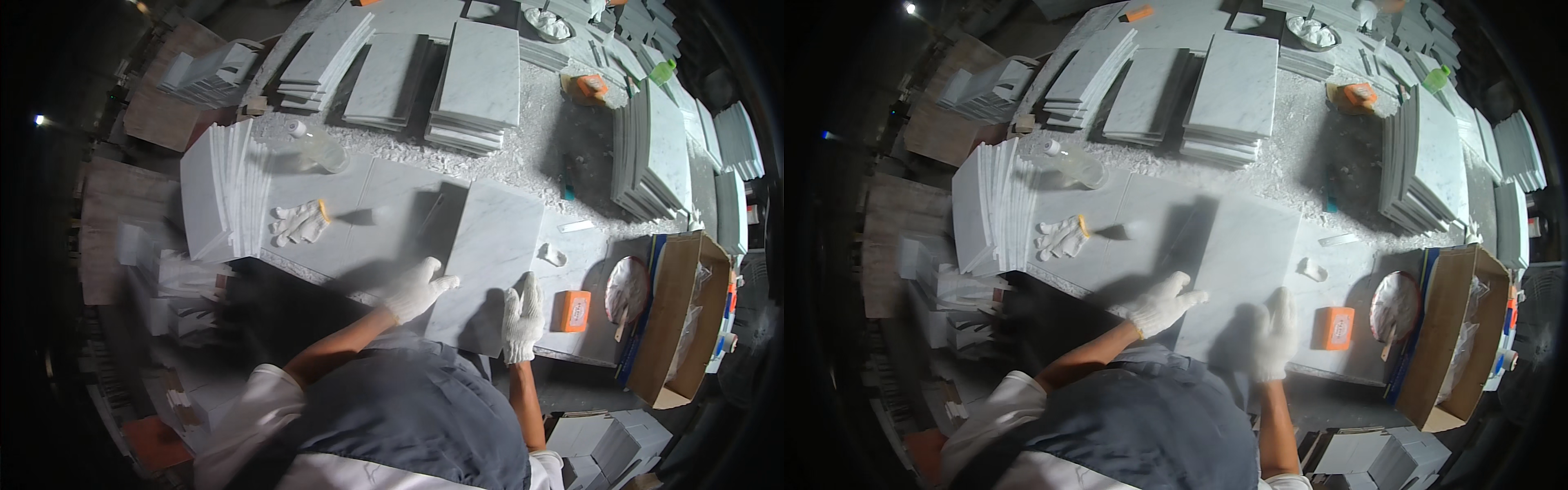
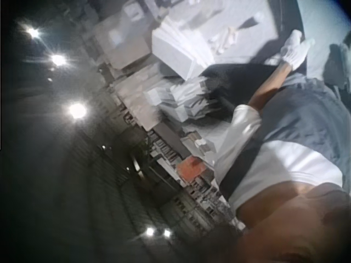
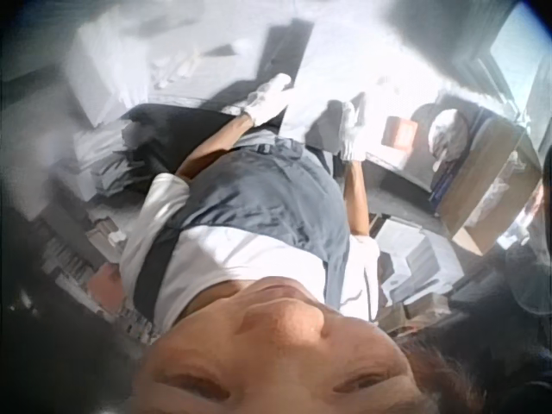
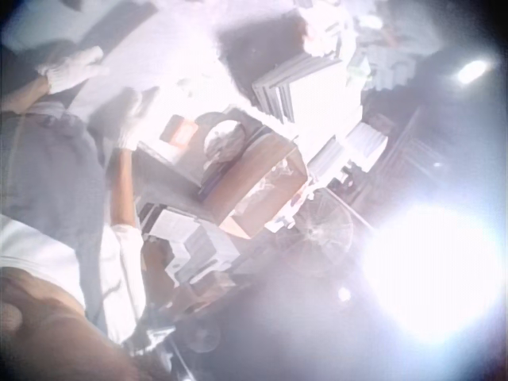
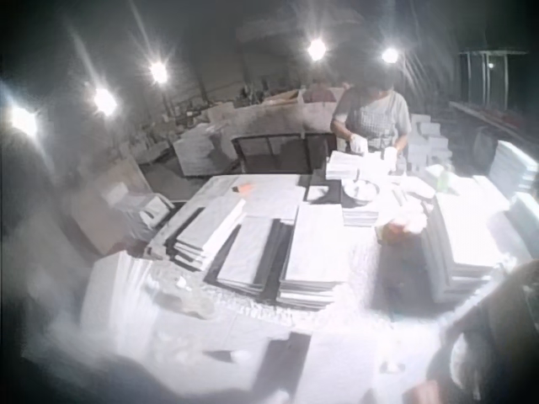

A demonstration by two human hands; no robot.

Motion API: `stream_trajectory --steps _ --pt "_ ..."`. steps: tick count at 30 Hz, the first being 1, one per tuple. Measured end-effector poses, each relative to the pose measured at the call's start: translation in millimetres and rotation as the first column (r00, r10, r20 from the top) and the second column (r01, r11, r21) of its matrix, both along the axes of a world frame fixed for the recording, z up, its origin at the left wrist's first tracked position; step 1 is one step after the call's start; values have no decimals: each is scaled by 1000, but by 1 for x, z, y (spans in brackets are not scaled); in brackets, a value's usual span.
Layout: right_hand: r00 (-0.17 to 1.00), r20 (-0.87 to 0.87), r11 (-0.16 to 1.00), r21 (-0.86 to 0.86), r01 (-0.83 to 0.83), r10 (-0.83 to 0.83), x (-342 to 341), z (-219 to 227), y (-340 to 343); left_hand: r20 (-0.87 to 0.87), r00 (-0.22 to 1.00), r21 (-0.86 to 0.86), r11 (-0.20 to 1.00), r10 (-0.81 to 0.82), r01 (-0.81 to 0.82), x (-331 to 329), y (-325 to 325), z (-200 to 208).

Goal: The person repeatedly picks up rectangular stone tiles, scrapes their edges with a metal tool, and stacks them on a workbench. The person also wipes the tile surfaces and the workbench with a cloth. The person wears white gloves throughout.

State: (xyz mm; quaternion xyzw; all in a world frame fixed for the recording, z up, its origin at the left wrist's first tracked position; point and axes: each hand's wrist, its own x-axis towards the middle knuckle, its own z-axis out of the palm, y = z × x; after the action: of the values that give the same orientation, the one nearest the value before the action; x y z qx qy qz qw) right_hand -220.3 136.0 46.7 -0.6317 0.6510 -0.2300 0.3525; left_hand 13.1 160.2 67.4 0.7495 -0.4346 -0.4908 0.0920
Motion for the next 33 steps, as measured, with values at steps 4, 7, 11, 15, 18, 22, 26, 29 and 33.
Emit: stream_trajectory --steps 4,7,11,15,18,22,26,29,33 --pt "998 -58 991 -134 -22 15 0 -23 12 50 997 -17 998 -62 63 4 -7 -4" --pt "1000 -19 974 -226 -23 20 6 -32 18 -22 1000 -66 998 13 -14 9 -9 -11" --pt "1000 -26 970 -242 10 -17 16 -31 19 11 996 -79 993 88 -87 8 -5 -17" --pt "997 30 968 -241 74 -69 24 -25 19 -4 989 -138 979 150 -149 1 1 -17" --pt "995 35 959 -265 97 -91 27 -26 20 -81 975 -148 964 209 -219 -2 5 -19" --pt "977 143 964 -192 186 -160 28 -30 20 -315 917 -258 907 246 -332 -7 13 -27" --pt "982 128 913 -367 178 -140 27 -33 16 -483 788 -169 843 381 -511 -16 17 -36" --pt "974 183 914 -359 190 -131 24 -33 16 -450 751 -101 808 483 -580 -14 15 -34" --pt "970 212 977 -151 151 -118 18 -23 17 -653 615 -12 806 442 -592 -1 2 -20"
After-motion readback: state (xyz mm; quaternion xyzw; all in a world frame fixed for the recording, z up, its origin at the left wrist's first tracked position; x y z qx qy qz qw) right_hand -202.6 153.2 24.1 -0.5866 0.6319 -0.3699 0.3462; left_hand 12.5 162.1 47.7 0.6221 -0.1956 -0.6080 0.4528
